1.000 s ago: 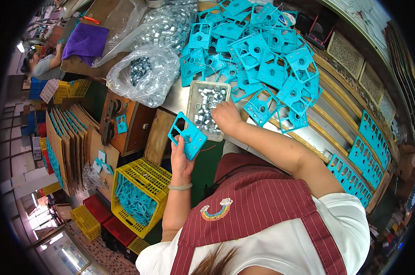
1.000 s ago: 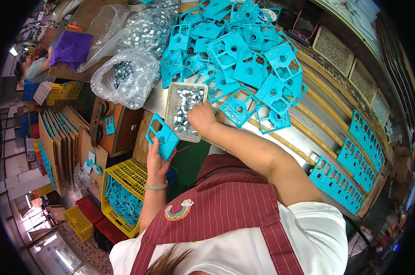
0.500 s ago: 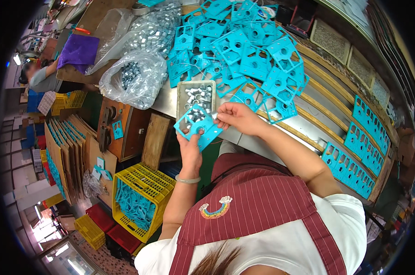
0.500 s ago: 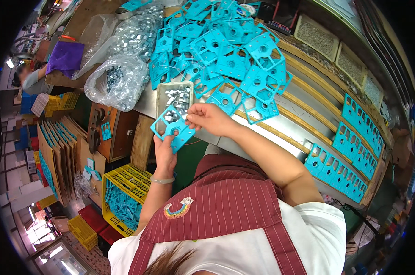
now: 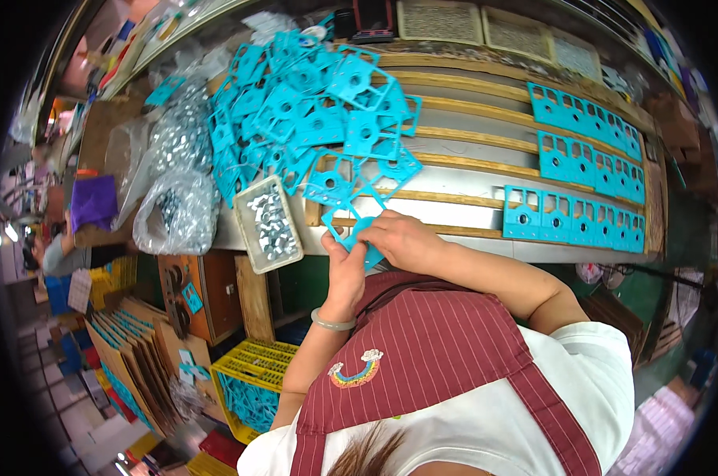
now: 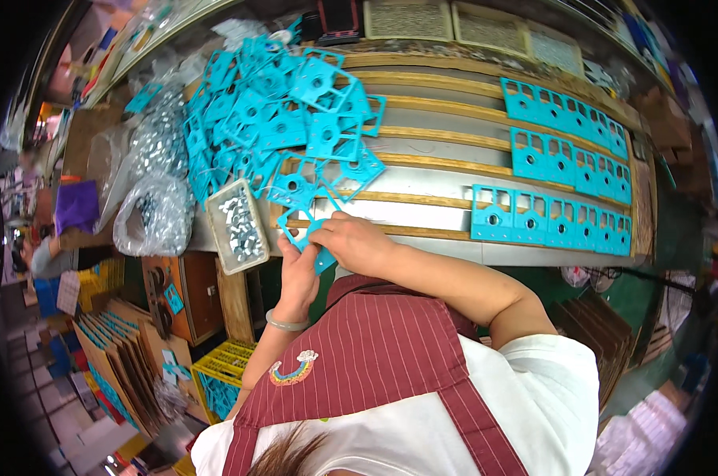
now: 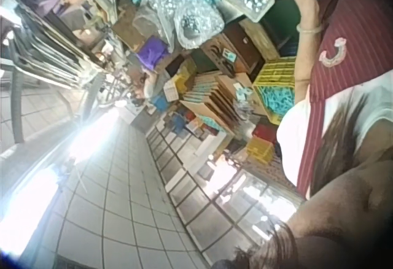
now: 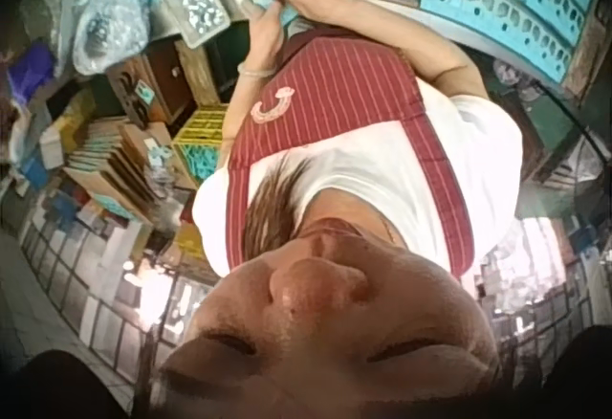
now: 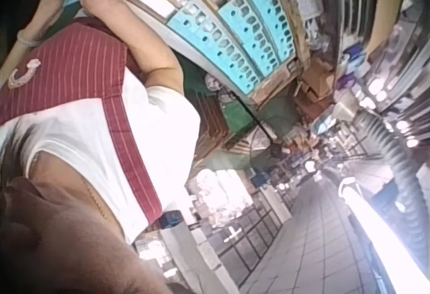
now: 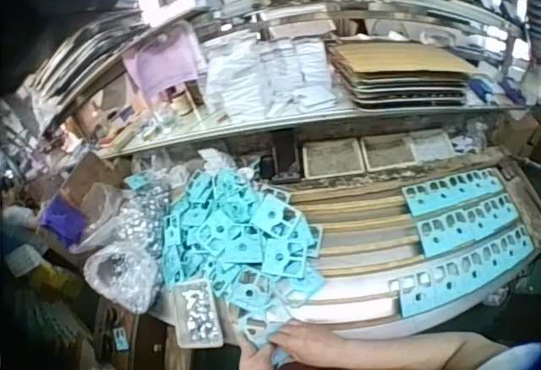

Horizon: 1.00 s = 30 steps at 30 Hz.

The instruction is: Assembling metal components into blue plastic parts and placing them on a production rack.

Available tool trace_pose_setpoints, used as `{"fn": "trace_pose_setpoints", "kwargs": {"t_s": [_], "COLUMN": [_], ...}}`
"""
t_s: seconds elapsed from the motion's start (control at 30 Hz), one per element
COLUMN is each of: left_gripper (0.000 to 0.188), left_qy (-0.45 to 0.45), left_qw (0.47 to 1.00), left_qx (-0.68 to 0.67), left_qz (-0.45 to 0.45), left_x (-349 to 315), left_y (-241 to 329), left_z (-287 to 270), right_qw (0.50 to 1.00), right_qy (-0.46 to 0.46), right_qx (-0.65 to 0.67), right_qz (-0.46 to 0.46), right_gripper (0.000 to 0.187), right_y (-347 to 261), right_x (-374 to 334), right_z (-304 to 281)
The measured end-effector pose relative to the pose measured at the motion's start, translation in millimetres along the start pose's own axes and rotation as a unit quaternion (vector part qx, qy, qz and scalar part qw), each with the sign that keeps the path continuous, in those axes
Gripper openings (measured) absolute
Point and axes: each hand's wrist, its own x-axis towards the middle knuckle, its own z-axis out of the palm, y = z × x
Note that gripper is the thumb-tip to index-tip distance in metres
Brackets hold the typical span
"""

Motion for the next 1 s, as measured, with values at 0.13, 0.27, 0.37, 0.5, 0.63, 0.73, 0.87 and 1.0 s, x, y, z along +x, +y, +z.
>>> {"fn": "trace_pose_setpoints", "kwargs": {"t_s": [0.13,0.27,0.37,0.5,0.63,0.73,0.87,1.0], "left_gripper": [0.046,0.048,0.048,0.047,0.06,0.054,0.034,0.027], "left_qy": [-0.046,-0.076,-0.117,-0.143,-0.175,-0.157,-0.183,-0.193], "left_qw": [0.997,0.996,0.976,0.964,0.943,0.946,0.952,0.958], "left_qx": [0.024,0.044,0.159,0.21,0.277,0.282,0.246,0.209], "left_qz": [-0.063,0.022,0.095,0.081,0.058,0.031,-0.014,-0.035], "left_x": [-2.8,-1.5,13.2,19.0,27.8,35.9,45.4,37.4], "left_y": [4.7,19.7,3.8,-5.1,-16.8,-14.0,-15.5,-10.7], "left_z": [7.6,30.0,26.5,37.6,25.4,-0.4,-29.9,-25.0], "right_qw": [0.983,0.966,0.949,0.926,0.919,0.832,0.937,0.959], "right_qy": [-0.014,0.146,0.043,0.031,0.045,0.033,0.068,0.031], "right_qx": [0.104,0.029,0.1,0.109,-0.039,-0.394,-0.223,-0.259], "right_qz": [0.152,0.21,0.295,0.361,0.39,0.389,0.261,0.116], "right_gripper": [0.028,0.068,0.075,0.074,0.074,0.064,0.047,0.025], "right_y": [-1.7,0.3,10.0,22.8,64.0,84.6,71.9,86.1], "right_x": [-8.1,-10.2,-8.5,-21.5,-63.5,-94.3,-30.6,2.9], "right_z": [-13.1,-36.0,-37.7,-27.1,-37.3,-46.9,-23.1,11.0]}}
